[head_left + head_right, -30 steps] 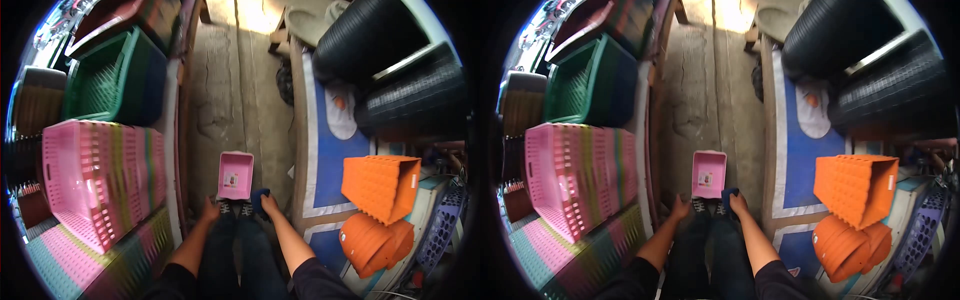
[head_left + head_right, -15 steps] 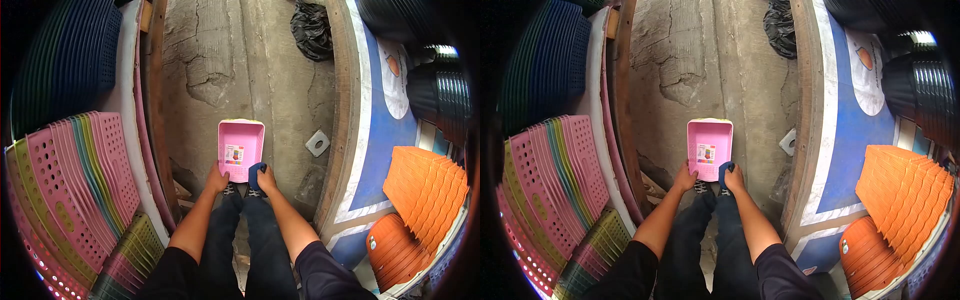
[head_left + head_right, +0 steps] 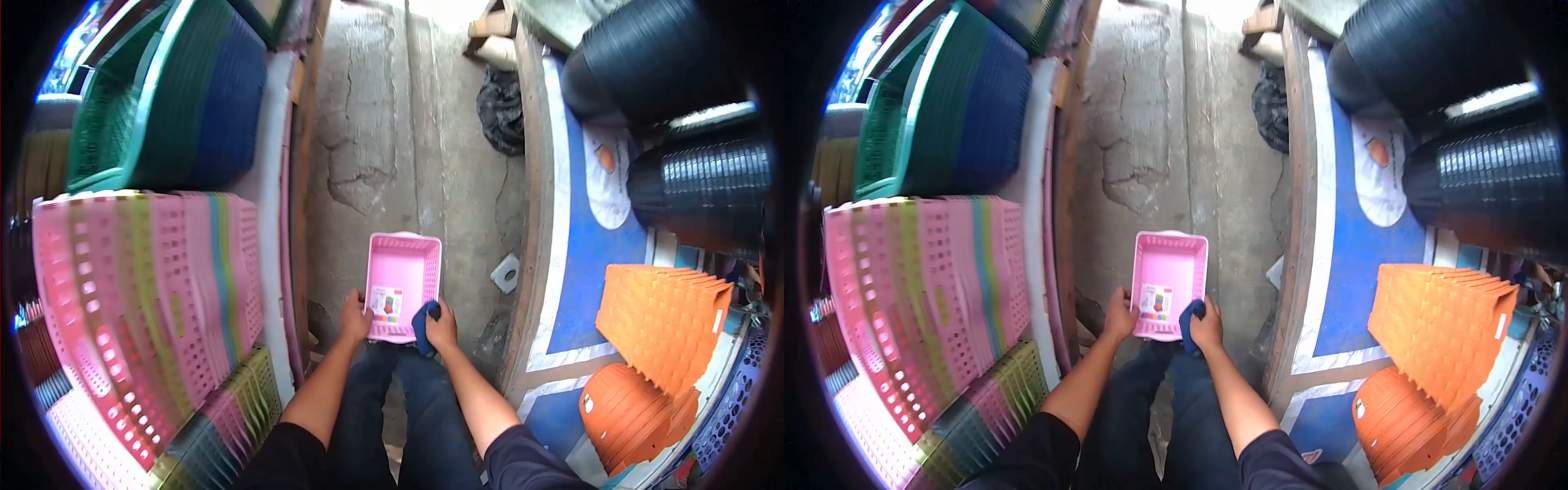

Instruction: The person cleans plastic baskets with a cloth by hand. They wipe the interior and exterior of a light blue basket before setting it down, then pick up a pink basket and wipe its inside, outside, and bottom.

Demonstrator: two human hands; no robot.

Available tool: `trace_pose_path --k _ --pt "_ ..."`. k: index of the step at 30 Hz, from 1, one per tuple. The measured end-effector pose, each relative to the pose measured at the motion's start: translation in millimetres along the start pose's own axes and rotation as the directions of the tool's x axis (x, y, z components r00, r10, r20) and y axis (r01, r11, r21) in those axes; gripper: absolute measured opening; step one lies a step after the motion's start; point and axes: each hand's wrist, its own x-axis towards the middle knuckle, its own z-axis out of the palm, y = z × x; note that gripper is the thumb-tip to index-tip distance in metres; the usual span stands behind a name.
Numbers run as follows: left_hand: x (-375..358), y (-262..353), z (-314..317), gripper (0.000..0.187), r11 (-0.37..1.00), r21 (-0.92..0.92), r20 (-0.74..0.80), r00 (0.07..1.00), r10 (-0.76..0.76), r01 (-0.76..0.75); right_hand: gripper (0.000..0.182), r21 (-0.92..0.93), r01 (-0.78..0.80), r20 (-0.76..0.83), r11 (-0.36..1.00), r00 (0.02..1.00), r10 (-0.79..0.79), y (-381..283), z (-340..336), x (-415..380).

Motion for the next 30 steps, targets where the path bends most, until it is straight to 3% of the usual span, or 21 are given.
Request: trace_pose_path --k 6,9,10,12,13,15,16,18,19,21,24,25,28,30 --pt "-73 73 -63 0.033 0.998 -0.025 -0.039 0.998 0.053 -0.054 0.053 0.078 0.175 -0.116 0.981 0.979 -0.166 -40 -63 -74" --pt "-129 125 -107 0.039 0.993 0.028 -0.134 0.984 0.121 -0.118 0.035 0.188 0.265 -0.1 0.946 0.963 -0.25 -82 -116 -120" --pt "-147 136 -118 0.043 0.992 0.02 -0.158 0.979 0.126 -0.125 0.036 0.212 0.306 -0.111 0.928 0.951 -0.288 -89 -128 -133" --pt "-180 155 -129 0.051 0.918 0.059 -0.426 0.821 0.379 -0.393 0.046 0.207 0.378 -0.133 0.902 0.925 -0.356 -115 -159 -165" --pt "-200 183 -146 0.051 0.904 0.066 -0.462 0.79 0.403 -0.423 0.051 0.196 0.41 -0.151 0.891 0.91 -0.385 -132 -177 -186" --pt "-250 235 -176 0.057 0.744 0.497 -0.321 0.702 0.635 -0.446 0.053 0.196 0.488 -0.163 0.85 0.871 -0.463 -158 -204 -219" --pt "-255 243 -183 0.055 0.719 0.406 -0.221 0.703 0.676 -0.564 0.052 0.171 0.557 -0.178 0.813 0.828 -0.531 -169 -213 -231" --pt "-276 272 -201 0.059 0.635 0.392 0.032 0.699 0.714 -0.666 0.054 0.145 0.644 -0.182 0.752 0.764 -0.619 -191 -234 -252" --pt "-285 286 -208 0.059 0.631 0.396 0.018 0.693 0.721 -0.667 0.055 0.121 0.701 -0.166 0.703 0.712 -0.682 -200 -244 -262" --pt "-298 309 -218 0.055 0.723 0.502 -0.011 0.832 0.554 -0.475 0.054 0.173 0.747 -0.163 0.642 0.665 -0.729 -219 -261 -284" --pt "-298 313 -230 0.058 0.596 0.642 -0.072 0.737 0.672 -0.481 0.055 0.255 0.766 -0.12 0.59 0.63 -0.767 -244 -286 -311" --pt "-298 314 -235 0.061 0.612 0.592 -0.081 0.716 0.693 -0.525 0.056 0.287 0.748 -0.078 0.598 0.641 -0.764 -249 -292 -319" --pt "-307 317 -241 0.066 0.697 0.538 -0.082 0.794 0.603 -0.474 0.057 0.305 0.735 -0.012 0.606 0.639 -0.769 -250 -298 -330" --pt "-305 315 -241 0.065 0.66 0.57 -0.108 0.752 0.65 -0.489 0.057 0.364 0.731 -0.018 0.577 0.625 -0.781 -249 -294 -331"
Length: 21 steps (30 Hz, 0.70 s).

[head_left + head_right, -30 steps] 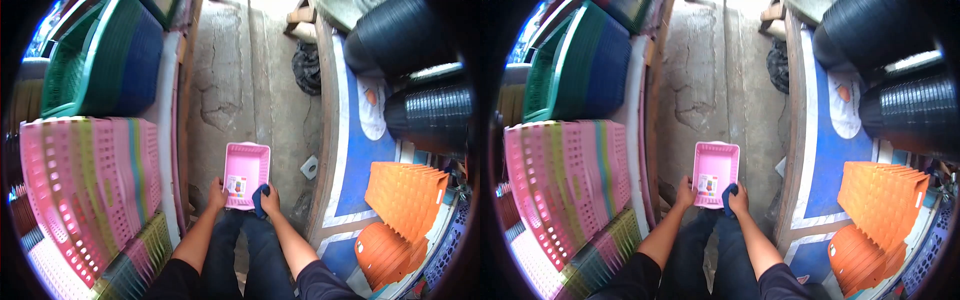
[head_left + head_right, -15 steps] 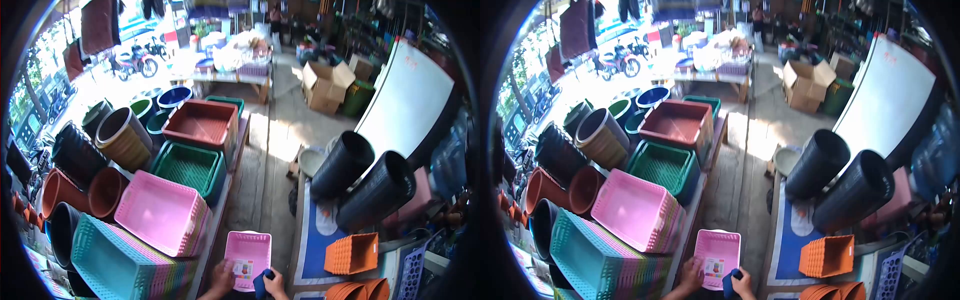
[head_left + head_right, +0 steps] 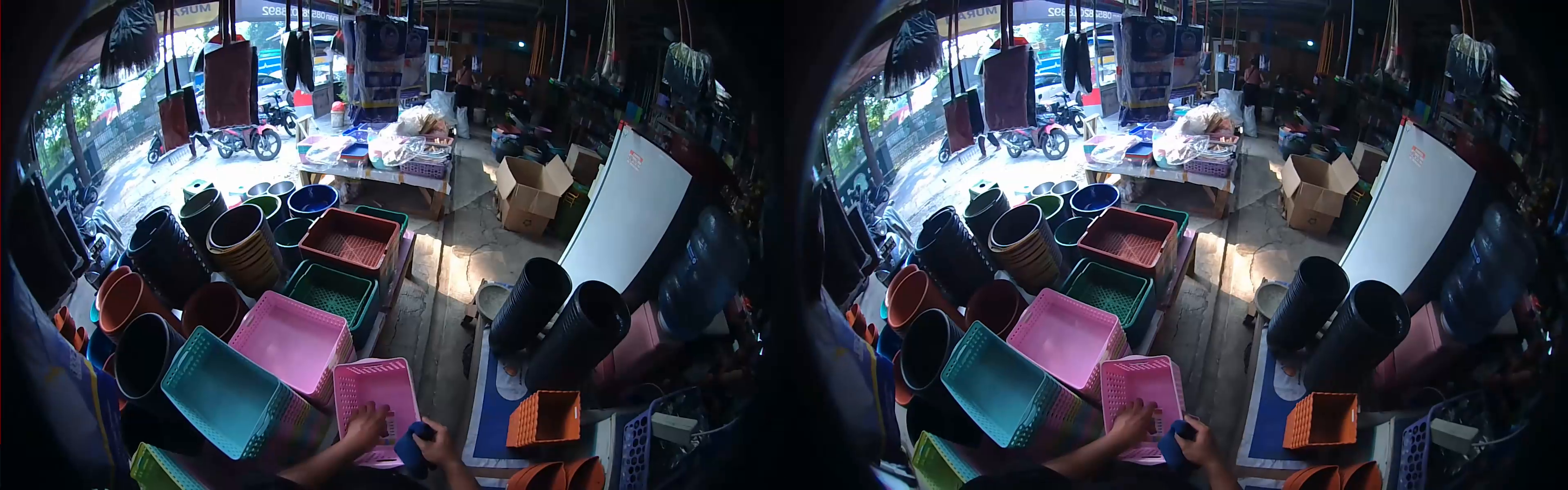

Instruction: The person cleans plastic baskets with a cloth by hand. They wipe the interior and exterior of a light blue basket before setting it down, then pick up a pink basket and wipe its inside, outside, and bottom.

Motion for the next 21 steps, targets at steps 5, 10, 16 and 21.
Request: trace_pose_path --k 5,10,16,21 --pt "-2 8 -14 0.073 0.996 -0.043 0.122 0.99 -0.072 0.078 0.056 -0.015 0.06 0.084 0.998 0.995 -0.058 6 6 -11" --pt "-5 2 -9 0.074 0.988 -0.033 0.19 0.971 -0.144 0.153 0.057 0.003 0.075 0.092 0.997 0.993 -0.075 12 9 -15" --pt "-16 -5 -5 0.056 0.991 -0.005 0.191 0.973 -0.131 0.134 0.056 0.047 0.078 0.11 0.996 0.991 -0.083 12 10 -14" --pt "-20 -6 -8 0.045 0.988 -0.109 0.173 0.981 -0.087 0.107 0.055 0.058 0.017 0.08 0.998 0.997 -0.022 3 5 -17"
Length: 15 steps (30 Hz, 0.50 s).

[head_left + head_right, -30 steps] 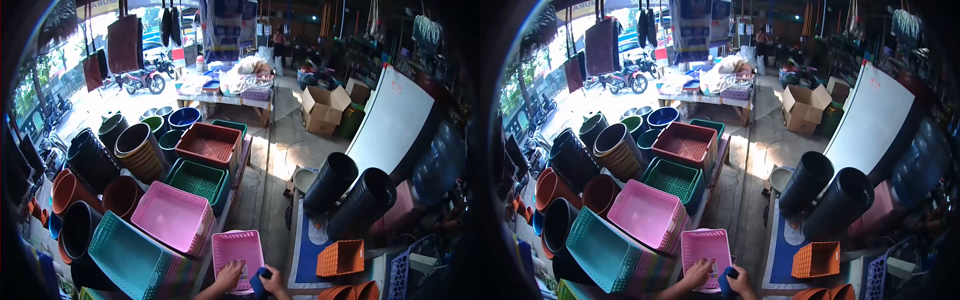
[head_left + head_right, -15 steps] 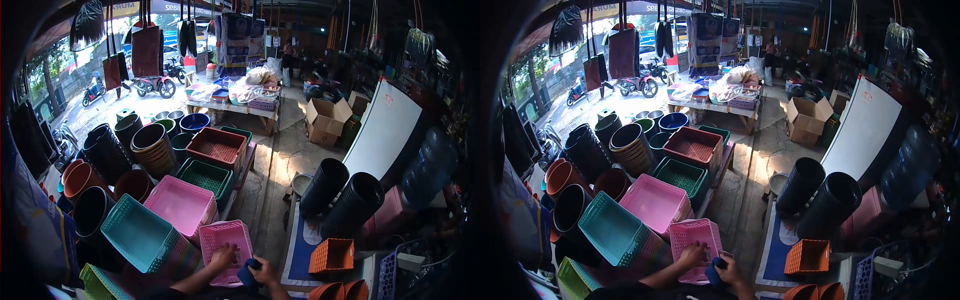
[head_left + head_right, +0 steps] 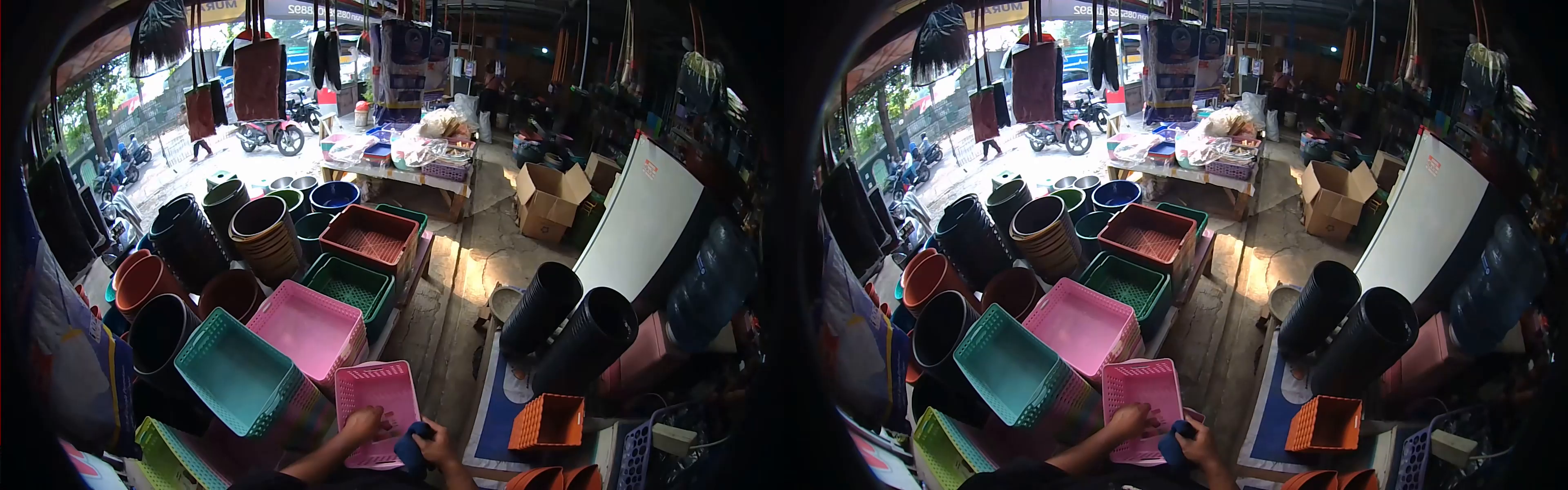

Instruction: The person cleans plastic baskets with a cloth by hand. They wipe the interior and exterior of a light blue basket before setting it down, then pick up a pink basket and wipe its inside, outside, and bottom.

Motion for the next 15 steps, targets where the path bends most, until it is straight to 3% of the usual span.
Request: trace_pose_path --k 2,3,5,6,7,9,10,12,13,15 --pt "-4 19 -20 0.041 0.98 -0.067 0.022 0.983 -0.184 0.185 0.055 -0.01 -0.02 0.005 1.0 1.0 0.02 4 1 2" --pt "-9 25 -26 0.041 0.977 -0.072 0.027 0.98 -0.198 0.2 0.056 -0.025 -0.038 -0.003 0.999 0.999 0.038 4 2 0" --pt "-15 36 -40 0.039 0.972 -0.151 -0.102 0.975 -0.197 0.181 0.057 0.016 -0.086 0.015 0.996 0.996 0.086 3 2 0" --pt "-19 44 -51 0.039 0.952 -0.177 -0.073 0.961 -0.266 0.25 0.057 0.033 -0.08 0.011 0.996 0.997 0.08 4 3 0" --pt "-24 42 -48 0.039 0.949 -0.181 -0.075 0.959 -0.274 0.257 0.057 0.052 -0.074 0.008 0.996 0.997 0.073 4 4 0" --pt "-35 30 -40 0.032 0.903 -0.409 -0.231 0.943 -0.239 0.129 0.057 0.022 -0.052 0.002 0.998 0.999 0.052 4 7 1" --pt "-41 24 -36 0.032 0.903 -0.409 -0.236 0.94 -0.246 0.134 0.056 -0.009 -0.031 -0.011 0.999 0.999 0.031 3 8 1" --pt "-55 16 -34 0.026 0.701 -0.708 -0.168 0.944 -0.283 0.085 0.056 -0.01 -0.038 -0.007 0.999 0.999 0.038 -2 12 0" --pt "-64 13 -35 0.026 0.698 -0.71 -0.169 0.941 -0.294 0.09 0.055 -0.012 -0.051 -0.01 0.999 0.999 0.051 -6 15 -2" --pt "-85 8 -38 0.032 0.478 -0.877 -0.128 0.93 -0.343 0.055 0.054 0.0 -0.018 -0.001 1.0 1.0 0.018 -16 21 -8"
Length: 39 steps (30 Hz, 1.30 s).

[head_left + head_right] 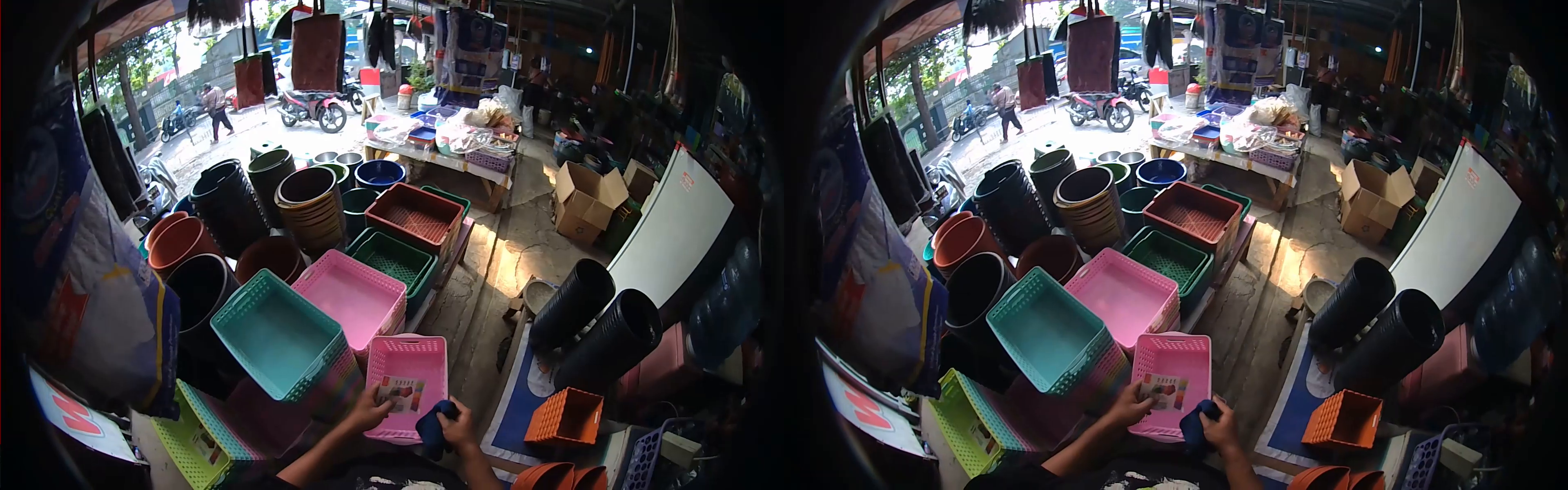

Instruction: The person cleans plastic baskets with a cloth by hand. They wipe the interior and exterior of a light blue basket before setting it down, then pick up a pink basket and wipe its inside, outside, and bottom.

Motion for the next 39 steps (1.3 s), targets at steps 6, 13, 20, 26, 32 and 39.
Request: trace_pose_path --k 6,13,20,26,32,39 --pt "-69 -33 -50 0.036 0.976 -0.18 -0.237 0.957 -0.167 0.126 0.055 -0.039 -0.07 -0.026 0.997 0.997 0.069 5 42 -29" --pt "-156 -61 -98 0.032 0.932 -0.34 -0.536 0.787 -0.304 0.128 0.055 -0.097 -0.212 -0.04 0.972 0.977 0.209 0 79 -78" --pt "-174 -174 -151 0.032 0.802 -0.586 -0.639 0.544 -0.544 0.114 0.055 -0.099 -0.29 -0.023 0.952 0.957 0.289 14 97 -110" --pt "-160 -149 -149 0.04 0.752 -0.62 -0.574 0.524 -0.629 0.222 0.055 -0.05 -0.215 -0.044 0.975 0.976 0.213 22 102 -117" --pt "-168 -168 -130 0.054 0.963 -0.246 -0.801 0.537 -0.265 0.107 0.055 -0.102 -0.249 -0.051 0.963 0.968 0.245 20 94 -115" --pt "-181 -116 -77 0.056 0.963 -0.023 -0.551 0.8 -0.237 0.269 0.053 -0.019 -0.234 -0.003 0.972 0.972 0.234 18 86 -110"
